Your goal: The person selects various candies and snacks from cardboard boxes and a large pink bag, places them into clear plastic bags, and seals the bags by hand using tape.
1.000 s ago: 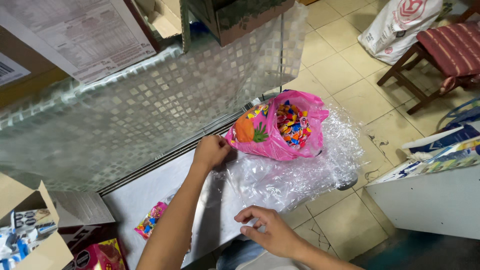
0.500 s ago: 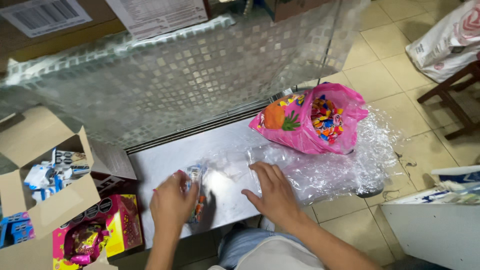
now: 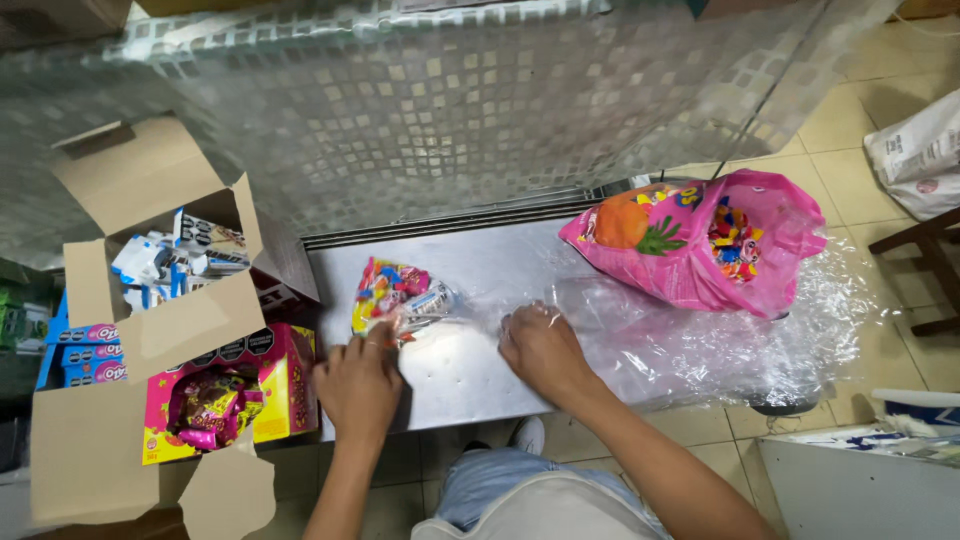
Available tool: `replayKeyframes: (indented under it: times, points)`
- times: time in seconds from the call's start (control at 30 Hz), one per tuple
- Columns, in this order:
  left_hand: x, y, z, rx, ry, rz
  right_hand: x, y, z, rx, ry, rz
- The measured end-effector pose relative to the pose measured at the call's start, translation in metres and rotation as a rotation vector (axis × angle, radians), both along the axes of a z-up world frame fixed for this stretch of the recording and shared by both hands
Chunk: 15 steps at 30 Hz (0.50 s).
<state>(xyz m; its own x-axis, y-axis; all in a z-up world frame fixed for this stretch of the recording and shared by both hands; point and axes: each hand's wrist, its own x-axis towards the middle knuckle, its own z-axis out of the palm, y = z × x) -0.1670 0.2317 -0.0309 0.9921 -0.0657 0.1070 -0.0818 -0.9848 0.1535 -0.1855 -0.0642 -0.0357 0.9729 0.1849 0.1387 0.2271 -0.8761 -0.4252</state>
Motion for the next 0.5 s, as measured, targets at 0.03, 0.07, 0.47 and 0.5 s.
replayKeyframes:
  times: [0.03,0.07,0.47,0.5]
  points:
    - [0.009,0.011,-0.004,0.067,-0.093,0.063,-0.007,0.005,0.003,0.119,-0.05,0.112]
    - [0.014,0.006,0.003,0.066,-0.09,0.071,-0.019,0.014,0.031,0.118,-0.047,0.12]
    - [0.022,0.003,0.012,-0.619,0.016,-0.131,-0.077,0.048,0.129,0.308,0.561,0.266]
    - [0.016,0.001,0.017,-0.656,0.026,-0.165,-0.072,0.056,0.121,0.35,0.52,0.289]
